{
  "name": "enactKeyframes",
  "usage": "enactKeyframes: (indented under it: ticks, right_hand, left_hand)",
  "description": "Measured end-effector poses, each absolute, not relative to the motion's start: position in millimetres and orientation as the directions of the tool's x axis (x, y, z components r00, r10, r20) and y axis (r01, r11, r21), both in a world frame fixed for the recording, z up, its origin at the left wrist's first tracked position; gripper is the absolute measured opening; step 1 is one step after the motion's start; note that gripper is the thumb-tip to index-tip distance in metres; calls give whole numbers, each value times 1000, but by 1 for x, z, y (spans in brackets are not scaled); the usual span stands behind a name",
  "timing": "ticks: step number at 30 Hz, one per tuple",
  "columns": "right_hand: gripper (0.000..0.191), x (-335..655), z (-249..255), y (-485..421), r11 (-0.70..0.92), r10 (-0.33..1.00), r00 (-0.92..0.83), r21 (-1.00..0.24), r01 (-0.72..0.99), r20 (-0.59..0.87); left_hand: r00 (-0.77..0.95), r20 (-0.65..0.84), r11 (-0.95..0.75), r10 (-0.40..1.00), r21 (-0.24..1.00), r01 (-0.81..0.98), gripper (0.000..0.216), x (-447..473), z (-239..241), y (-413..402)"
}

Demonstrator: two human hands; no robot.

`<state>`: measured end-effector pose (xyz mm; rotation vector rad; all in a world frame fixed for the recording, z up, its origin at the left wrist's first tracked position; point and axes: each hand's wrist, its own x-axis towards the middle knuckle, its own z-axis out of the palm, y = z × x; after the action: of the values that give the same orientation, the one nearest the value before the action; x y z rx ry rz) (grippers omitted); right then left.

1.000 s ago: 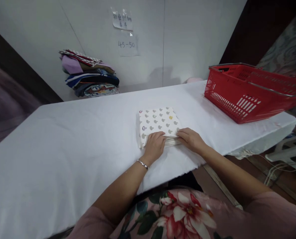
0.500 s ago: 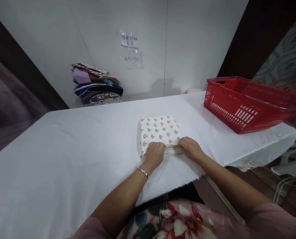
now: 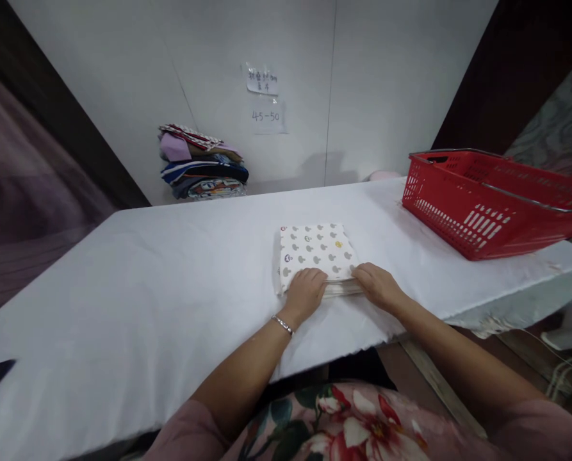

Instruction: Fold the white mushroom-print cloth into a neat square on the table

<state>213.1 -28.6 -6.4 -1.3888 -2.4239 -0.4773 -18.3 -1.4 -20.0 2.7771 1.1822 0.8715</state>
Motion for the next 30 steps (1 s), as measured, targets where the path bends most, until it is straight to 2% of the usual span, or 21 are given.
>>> enactKeyframes:
  ticks: [5, 9, 15, 23, 30]
  right_hand:
    - [21, 213, -5, -27, 497, 784, -504, 121, 859, 363]
    - [16, 210, -5, -25, 511, 757, -515, 128, 850, 403]
    - [15, 206, -5, -25, 481, 775, -486, 122, 868, 405]
    - [10, 205, 2, -26, 444, 853, -441, 56, 894, 279]
    - [22, 208, 4, -28, 523, 818, -525, 77, 849, 236]
  left_hand:
    - [551, 446, -685, 705, 230, 691, 2, -20, -17, -2]
    - [550, 420, -675, 722, 250, 695, 8, -21, -17, -1]
    - [592, 419, -697, 689, 158, 699, 12, -24, -15, 2]
    - [624, 474, -726, 622, 48, 686, 12, -24, -27, 7]
    - [688, 456, -776, 564, 7, 631, 22, -27, -28, 6]
